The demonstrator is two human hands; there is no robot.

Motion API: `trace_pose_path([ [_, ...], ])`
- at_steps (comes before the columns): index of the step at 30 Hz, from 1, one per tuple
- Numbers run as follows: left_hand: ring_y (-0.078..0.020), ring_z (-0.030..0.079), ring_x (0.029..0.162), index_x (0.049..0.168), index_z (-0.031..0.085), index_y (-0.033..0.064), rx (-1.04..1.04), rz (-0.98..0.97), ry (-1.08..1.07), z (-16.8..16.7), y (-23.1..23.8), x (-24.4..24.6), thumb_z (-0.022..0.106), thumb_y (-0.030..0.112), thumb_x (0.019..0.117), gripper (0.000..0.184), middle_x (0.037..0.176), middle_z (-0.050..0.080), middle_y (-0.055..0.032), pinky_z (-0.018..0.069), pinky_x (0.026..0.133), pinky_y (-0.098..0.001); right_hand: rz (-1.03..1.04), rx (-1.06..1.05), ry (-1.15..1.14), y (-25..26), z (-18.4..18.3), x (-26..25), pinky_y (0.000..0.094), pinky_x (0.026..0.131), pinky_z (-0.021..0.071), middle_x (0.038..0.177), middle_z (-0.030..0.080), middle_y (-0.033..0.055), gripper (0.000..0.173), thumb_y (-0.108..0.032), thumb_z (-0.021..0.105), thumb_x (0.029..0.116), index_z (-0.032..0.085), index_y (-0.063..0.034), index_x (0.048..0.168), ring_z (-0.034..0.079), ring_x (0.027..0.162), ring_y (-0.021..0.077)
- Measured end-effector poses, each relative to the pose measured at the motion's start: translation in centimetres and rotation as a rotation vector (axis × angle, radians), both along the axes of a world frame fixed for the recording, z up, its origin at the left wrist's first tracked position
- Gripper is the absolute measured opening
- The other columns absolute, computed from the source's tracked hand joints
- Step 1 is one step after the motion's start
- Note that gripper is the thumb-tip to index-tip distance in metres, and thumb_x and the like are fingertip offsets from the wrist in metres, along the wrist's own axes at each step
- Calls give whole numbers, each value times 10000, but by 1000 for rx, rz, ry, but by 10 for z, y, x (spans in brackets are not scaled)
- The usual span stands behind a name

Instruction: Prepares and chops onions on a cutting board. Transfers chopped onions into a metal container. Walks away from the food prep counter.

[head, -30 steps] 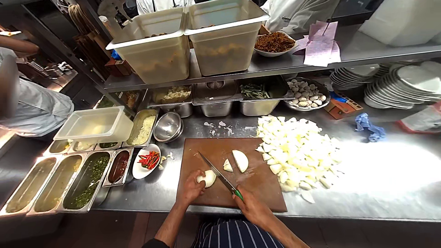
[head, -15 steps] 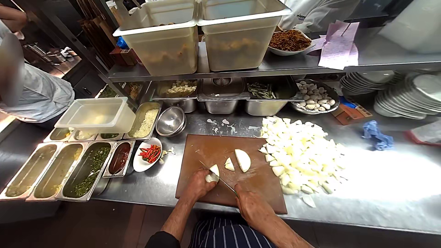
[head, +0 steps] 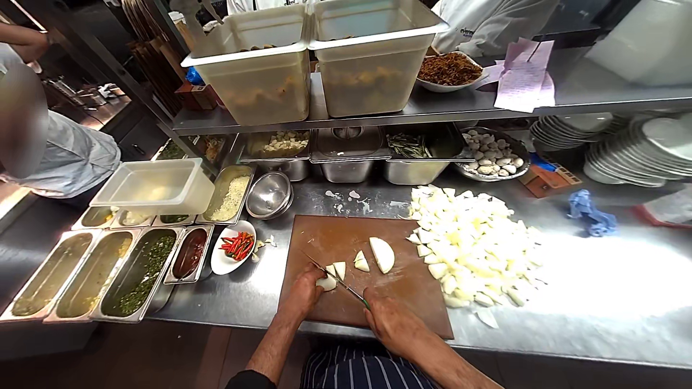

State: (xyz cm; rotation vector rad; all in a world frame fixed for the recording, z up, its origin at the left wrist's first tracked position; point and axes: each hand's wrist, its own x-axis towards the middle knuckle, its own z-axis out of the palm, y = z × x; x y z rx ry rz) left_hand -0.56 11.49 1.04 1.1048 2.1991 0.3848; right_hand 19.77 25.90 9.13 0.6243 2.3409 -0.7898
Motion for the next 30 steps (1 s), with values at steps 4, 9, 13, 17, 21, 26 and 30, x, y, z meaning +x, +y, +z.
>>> trace_pose_path([
  [4, -233, 593, 1292, 1247, 729, 127, 33, 28, 1, -10, -6, -2, 687, 150, 921, 329, 1345, 654, -99, 449, 1140, -396, 13, 5, -72, -3, -9, -10, 586, 851, 561, 1075, 687, 212, 374, -333, 401, 1075, 492, -74, 1330, 694, 1048, 409],
  [9, -231, 597, 1276, 1327, 691, 200, 21, 113, 55, -12, -25, 16, 685, 300, 925, 415, 1359, 635, -90, 480, 1111, -411, -59, 18, 103, -9, -76, -13, 583, 827, 568, 988, 710, 185, 404, -402, 363, 1081, 515, -107, 1312, 718, 973, 393],
  [13, -260, 633, 1238, 1418, 617, 184, -71, 153, 40, -3, -30, 36, 731, 355, 883, 573, 1348, 648, -110, 508, 1081, -445, -60, -10, 178, 1, -62, -1, 556, 782, 570, 921, 689, 157, 386, -417, 364, 1081, 523, -118, 1267, 716, 908, 364],
  [17, -283, 670, 1184, 1388, 609, 146, -119, 186, 60, -3, -7, 48, 737, 490, 862, 641, 1293, 679, -117, 537, 1032, -487, 19, 18, 24, -5, -10, 1, 575, 839, 562, 1014, 697, 194, 374, -368, 386, 1082, 517, -96, 1302, 704, 1009, 398],
  [21, -268, 677, 1169, 1368, 624, 149, -105, 241, 68, -9, 0, 53, 733, 527, 860, 642, 1278, 688, -97, 543, 1024, -474, 24, 28, -70, -5, -8, -7, 589, 857, 558, 1075, 690, 214, 375, -332, 406, 1076, 502, -80, 1337, 692, 1053, 414],
  [26, -243, 654, 1150, 1295, 708, 188, 59, 328, 112, -26, -20, 57, 749, 408, 892, 460, 1323, 615, -124, 565, 989, -403, -57, 32, 124, -11, -81, -9, 572, 811, 575, 970, 710, 170, 386, -404, 366, 1079, 525, -119, 1286, 722, 954, 382],
  [30, -219, 656, 1173, 1247, 733, 144, 216, 212, 109, -36, -38, 45, 673, 155, 938, 316, 1279, 666, -114, 541, 1036, -371, -46, -10, 202, -5, -68, -1, 543, 784, 573, 908, 692, 144, 388, -425, 363, 1081, 533, -125, 1258, 718, 898, 354],
])
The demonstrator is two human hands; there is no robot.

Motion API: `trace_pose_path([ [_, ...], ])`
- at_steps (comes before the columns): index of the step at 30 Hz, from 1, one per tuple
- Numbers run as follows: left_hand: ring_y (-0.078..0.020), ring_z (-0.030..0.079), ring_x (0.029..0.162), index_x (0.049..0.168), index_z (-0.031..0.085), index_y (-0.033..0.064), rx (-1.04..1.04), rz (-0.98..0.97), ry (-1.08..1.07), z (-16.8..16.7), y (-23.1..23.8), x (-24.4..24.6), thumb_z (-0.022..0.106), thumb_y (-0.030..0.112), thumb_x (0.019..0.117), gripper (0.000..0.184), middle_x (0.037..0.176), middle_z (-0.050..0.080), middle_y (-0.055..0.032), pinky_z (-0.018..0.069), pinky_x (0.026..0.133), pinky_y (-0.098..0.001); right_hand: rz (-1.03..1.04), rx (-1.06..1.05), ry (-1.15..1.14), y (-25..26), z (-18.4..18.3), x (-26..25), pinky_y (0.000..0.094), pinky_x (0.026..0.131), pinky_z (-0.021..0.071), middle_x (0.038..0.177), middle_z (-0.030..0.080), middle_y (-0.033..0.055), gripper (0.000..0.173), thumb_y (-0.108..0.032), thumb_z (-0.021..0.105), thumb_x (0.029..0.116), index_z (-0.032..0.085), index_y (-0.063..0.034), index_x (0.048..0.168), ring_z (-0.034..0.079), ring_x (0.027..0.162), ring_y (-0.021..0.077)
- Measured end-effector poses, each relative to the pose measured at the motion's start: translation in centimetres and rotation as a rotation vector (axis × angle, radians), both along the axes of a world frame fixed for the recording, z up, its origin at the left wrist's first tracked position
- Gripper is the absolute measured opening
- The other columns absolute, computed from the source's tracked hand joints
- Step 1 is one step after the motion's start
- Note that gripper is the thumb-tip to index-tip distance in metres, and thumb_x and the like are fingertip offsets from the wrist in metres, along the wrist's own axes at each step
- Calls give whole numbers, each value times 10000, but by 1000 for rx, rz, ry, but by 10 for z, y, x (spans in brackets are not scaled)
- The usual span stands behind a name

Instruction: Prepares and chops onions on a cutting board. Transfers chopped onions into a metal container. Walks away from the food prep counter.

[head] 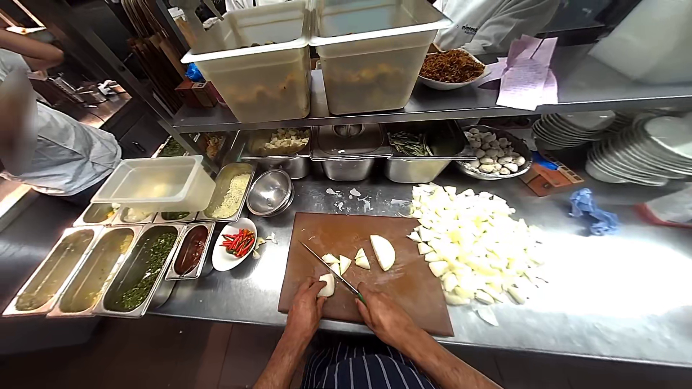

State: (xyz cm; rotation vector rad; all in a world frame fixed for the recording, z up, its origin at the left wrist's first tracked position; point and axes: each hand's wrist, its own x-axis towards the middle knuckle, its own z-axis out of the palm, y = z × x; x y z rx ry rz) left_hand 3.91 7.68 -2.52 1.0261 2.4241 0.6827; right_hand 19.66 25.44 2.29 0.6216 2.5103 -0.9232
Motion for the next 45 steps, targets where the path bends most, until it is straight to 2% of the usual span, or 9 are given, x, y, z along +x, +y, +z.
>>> trace_pose_path([
  [6, -257, 650, 1203, 1191, 747, 110, 71, -159, 92, -8, -2, -15, 658, 130, 950, 257, 1244, 704, -104, 509, 1078, -403, 122, 25, -257, -4, 69, -11, 587, 849, 556, 1047, 692, 209, 373, -348, 408, 1075, 514, -87, 1319, 694, 1031, 411],
  [13, -219, 654, 1188, 1191, 746, 100, 104, -88, 87, -9, -6, -6, 654, 167, 955, 263, 1266, 679, -118, 528, 1061, -364, 25, -3, -27, -8, -17, -17, 563, 808, 571, 941, 702, 160, 407, -424, 362, 1080, 526, -117, 1290, 719, 925, 369],
  [17, -198, 718, 998, 1182, 742, 55, 47, 17, 45, -4, -1, 8, 644, 201, 964, 279, 1162, 713, -124, 589, 938, -342, 20, 0, -11, -2, 8, -11, 536, 780, 574, 893, 684, 141, 384, -419, 359, 1080, 525, -120, 1256, 716, 886, 351],
  [21, -214, 731, 978, 1127, 737, 20, 32, 56, 55, -7, 10, 13, 672, 241, 953, 289, 1083, 740, -122, 589, 937, -368, 94, 8, -209, -9, 56, -17, 582, 835, 561, 1012, 691, 198, 380, -367, 399, 1075, 511, -92, 1312, 701, 1000, 403],
  [28, -169, 737, 937, 1122, 730, 29, 70, 107, 28, -11, 16, 12, 698, 257, 949, 288, 1046, 749, -94, 602, 914, -341, -6, -61, 36, -13, -30, -15, 546, 770, 575, 904, 693, 143, 390, -433, 390, 1072, 539, -119, 1251, 718, 869, 346],
  [33, -239, 704, 1052, 1138, 739, 84, 112, -48, 197, 7, 58, -1, 649, 359, 987, 326, 1127, 720, -102, 584, 946, -411, -403, -149, 272, 20, -19, 36, 470, 697, 565, 812, 639, 83, 417, -470, 449, 1063, 576, -110, 1230, 661, 727, 246],
  [38, -294, 532, 1327, 1270, 695, 181, -238, -281, 282, 32, 123, -9, 581, 431, 961, 414, 1335, 657, -46, 332, 1157, -550, -684, -246, 272, 49, -22, 86, 434, 523, 559, 740, 601, 68, 403, -467, 481, 1051, 570, -114, 1223, 613, 553, 219],
  [41, -329, 495, 1365, 1292, 688, 195, -328, -321, 205, 31, 136, -9, 586, 361, 978, 369, 1356, 633, -69, 195, 1201, -661, -662, -282, 181, 47, -18, 110, 443, 540, 553, 755, 603, 85, 405, -478, 481, 1051, 576, -114, 1200, 615, 566, 235],
  [45, -312, 470, 1393, 1392, 614, 257, -266, -374, 174, 23, 141, -4, 682, 376, 901, 511, 1450, 560, -53, 210, 1216, -637, -688, -298, 198, 32, -28, 129, 456, 573, 549, 753, 608, 81, 411, -502, 501, 1034, 591, -119, 1150, 621, 595, 235],
])
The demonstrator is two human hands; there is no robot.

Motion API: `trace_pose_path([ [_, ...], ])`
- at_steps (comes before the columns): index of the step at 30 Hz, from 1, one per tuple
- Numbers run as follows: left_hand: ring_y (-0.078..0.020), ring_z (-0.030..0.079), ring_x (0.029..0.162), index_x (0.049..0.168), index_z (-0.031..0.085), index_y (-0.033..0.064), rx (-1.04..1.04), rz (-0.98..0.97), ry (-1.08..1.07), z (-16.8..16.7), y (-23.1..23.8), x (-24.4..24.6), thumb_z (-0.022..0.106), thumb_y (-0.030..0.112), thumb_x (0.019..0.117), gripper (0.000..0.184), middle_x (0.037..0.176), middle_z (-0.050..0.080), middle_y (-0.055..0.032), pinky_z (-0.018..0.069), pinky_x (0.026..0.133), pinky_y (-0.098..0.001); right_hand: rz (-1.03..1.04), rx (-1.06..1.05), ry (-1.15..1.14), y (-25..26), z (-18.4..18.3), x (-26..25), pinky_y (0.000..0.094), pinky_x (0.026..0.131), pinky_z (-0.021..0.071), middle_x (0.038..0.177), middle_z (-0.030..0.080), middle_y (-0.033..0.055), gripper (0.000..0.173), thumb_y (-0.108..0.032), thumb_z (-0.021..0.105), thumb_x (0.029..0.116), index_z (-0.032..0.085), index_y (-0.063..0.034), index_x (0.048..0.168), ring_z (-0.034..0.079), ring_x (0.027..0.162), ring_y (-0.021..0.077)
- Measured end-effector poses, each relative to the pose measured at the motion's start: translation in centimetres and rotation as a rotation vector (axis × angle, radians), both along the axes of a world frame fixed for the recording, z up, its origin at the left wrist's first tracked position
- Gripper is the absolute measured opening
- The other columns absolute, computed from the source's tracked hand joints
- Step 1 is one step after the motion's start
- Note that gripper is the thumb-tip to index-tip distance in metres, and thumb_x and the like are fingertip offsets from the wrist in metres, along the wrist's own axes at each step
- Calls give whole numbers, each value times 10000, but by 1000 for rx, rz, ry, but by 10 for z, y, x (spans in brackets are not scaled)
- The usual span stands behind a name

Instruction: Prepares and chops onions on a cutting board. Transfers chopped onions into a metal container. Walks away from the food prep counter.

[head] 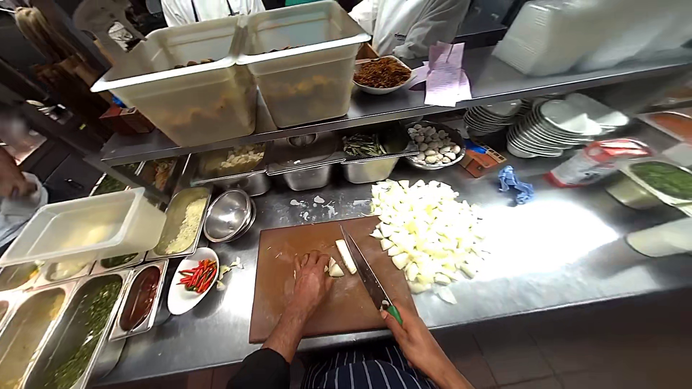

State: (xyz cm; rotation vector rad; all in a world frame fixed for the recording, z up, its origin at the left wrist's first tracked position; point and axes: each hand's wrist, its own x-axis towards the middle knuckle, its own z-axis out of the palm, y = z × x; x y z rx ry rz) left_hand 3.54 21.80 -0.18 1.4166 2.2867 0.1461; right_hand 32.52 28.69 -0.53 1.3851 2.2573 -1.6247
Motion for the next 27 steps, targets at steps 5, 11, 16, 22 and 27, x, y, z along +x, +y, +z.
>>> trace_pose_path([
  [5, -314, 453, 1415, 1295, 695, 223, -22, -78, 11, -10, 18, 10, 610, 369, 972, 364, 1444, 574, -56, 155, 1218, -673, -67, 5, 5, 2, 0, 10, 449, 577, 551, 762, 615, 79, 415, -497, 505, 1034, 591, -115, 1172, 624, 599, 230],
  [11, -284, 494, 1383, 1232, 707, 152, 72, -64, 25, -18, 14, 12, 634, 385, 945, 376, 1380, 620, -61, 201, 1243, -579, 112, 67, -83, 8, 20, 12, 506, 698, 532, 795, 630, 92, 422, -514, 491, 1029, 598, -115, 1114, 651, 745, 269],
  [16, -231, 509, 1398, 1285, 697, 189, 29, -216, -103, -18, 18, 13, 559, 270, 1006, 322, 1345, 673, 2, 96, 1244, -658, 95, 25, -79, 5, 29, 12, 489, 700, 529, 804, 623, 88, 428, -512, 480, 1035, 597, -110, 1124, 641, 747, 262],
  [22, -234, 605, 1280, 1171, 751, 150, 224, -94, -11, -19, 3, 22, 508, 228, 1022, 296, 1239, 714, -37, 257, 1245, -538, 219, 10, -165, 10, 36, 25, 527, 724, 525, 821, 636, 116, 441, -515, 461, 1041, 593, -105, 1134, 657, 778, 297],
  [27, -239, 680, 1106, 1114, 761, 163, 186, -62, 77, -23, -10, 54, 573, 436, 981, 357, 1101, 751, -23, 366, 1173, -521, 327, -13, -194, 24, 39, 32, 527, 726, 530, 840, 635, 117, 436, -524, 457, 1043, 589, -117, 1129, 657, 791, 299],
])
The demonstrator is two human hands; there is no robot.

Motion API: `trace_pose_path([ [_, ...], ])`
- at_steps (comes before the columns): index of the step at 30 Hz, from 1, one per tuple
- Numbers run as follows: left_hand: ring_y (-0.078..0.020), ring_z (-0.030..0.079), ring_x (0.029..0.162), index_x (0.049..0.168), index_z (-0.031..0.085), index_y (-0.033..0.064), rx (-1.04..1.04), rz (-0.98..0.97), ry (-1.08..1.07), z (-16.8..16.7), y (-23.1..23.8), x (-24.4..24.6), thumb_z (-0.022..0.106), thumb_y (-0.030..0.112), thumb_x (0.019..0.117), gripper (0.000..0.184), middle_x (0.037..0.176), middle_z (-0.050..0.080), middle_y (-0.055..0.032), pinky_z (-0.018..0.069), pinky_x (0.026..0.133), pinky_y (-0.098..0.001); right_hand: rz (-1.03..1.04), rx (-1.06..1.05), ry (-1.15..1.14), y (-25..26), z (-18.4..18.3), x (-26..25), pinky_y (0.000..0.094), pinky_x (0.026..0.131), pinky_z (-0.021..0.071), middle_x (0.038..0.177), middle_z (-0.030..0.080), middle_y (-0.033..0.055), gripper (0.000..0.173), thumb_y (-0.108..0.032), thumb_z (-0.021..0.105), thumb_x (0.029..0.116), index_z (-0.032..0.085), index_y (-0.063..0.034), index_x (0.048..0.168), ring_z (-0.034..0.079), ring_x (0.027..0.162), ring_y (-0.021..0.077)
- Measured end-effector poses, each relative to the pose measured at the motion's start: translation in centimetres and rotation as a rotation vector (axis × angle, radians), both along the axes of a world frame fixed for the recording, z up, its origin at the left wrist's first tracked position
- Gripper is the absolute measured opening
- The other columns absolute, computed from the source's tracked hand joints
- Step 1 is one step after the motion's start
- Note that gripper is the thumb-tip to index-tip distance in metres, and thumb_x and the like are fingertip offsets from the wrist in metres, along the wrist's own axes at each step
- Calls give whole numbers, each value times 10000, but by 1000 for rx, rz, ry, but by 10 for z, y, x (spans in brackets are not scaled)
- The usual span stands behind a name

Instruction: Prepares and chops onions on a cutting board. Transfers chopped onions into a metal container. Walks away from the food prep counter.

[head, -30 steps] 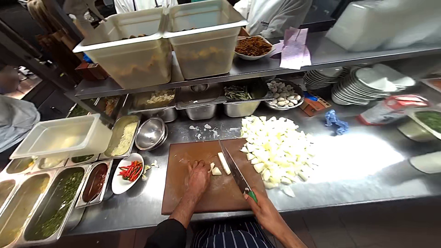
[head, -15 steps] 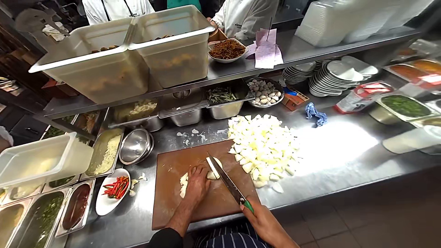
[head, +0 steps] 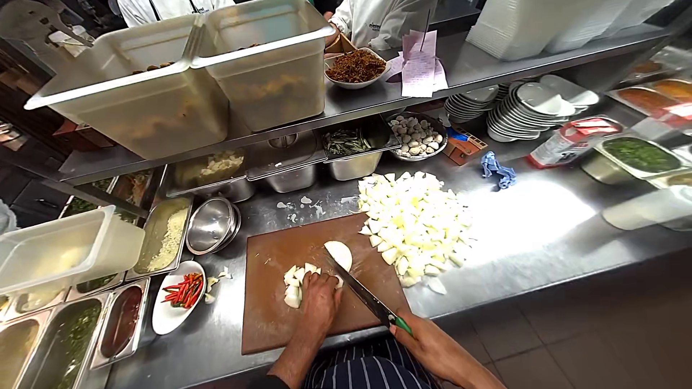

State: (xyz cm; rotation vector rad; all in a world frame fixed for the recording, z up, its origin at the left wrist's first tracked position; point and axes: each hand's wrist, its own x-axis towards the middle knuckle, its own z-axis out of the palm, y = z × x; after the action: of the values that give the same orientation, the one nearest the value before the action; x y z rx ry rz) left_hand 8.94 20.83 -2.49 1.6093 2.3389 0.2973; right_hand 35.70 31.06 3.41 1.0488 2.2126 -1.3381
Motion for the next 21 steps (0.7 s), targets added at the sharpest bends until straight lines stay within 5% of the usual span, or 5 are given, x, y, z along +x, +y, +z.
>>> trace_pose_path([
  [5, -245, 644, 1220, 1155, 757, 183, -49, -4, -26, -1, 6, 1, 567, 362, 998, 305, 1181, 741, 0, 200, 1231, -634, 117, 20, -116, 19, 31, -5, 544, 742, 534, 865, 647, 134, 422, -496, 423, 1057, 576, -116, 1154, 674, 832, 321],
  [11, -216, 639, 1225, 1112, 764, 178, -30, -15, -42, 2, 8, -3, 584, 337, 995, 267, 1129, 752, 26, 134, 1236, -657, 182, 61, -238, 11, 59, -13, 572, 776, 547, 919, 672, 168, 404, -461, 411, 1069, 549, -110, 1213, 696, 901, 365],
  [16, -201, 632, 1240, 1098, 770, 180, -22, -30, -17, -2, 6, -3, 559, 349, 1005, 286, 1119, 757, 39, 100, 1246, -653, 95, 150, -246, -17, 0, -31, 599, 801, 566, 994, 706, 184, 407, -438, 386, 1067, 531, -121, 1276, 715, 969, 399],
  [19, -215, 620, 1259, 1085, 772, 171, 25, -31, -34, 3, 1, -8, 574, 313, 971, 269, 1145, 749, 18, 144, 1256, -612, 41, 169, -104, -21, -25, -27, 565, 781, 565, 911, 697, 154, 429, -483, 384, 1067, 545, -127, 1247, 717, 898, 361],
  [21, -264, 563, 1323, 1173, 752, 157, 87, 26, -104, 15, -8, -28, 655, 322, 913, 323, 1291, 684, -53, 296, 1230, -529, -44, 178, 43, -21, -25, -11, 531, 721, 561, 813, 665, 119, 439, -506, 398, 1062, 567, -126, 1201, 698, 787, 316],
])
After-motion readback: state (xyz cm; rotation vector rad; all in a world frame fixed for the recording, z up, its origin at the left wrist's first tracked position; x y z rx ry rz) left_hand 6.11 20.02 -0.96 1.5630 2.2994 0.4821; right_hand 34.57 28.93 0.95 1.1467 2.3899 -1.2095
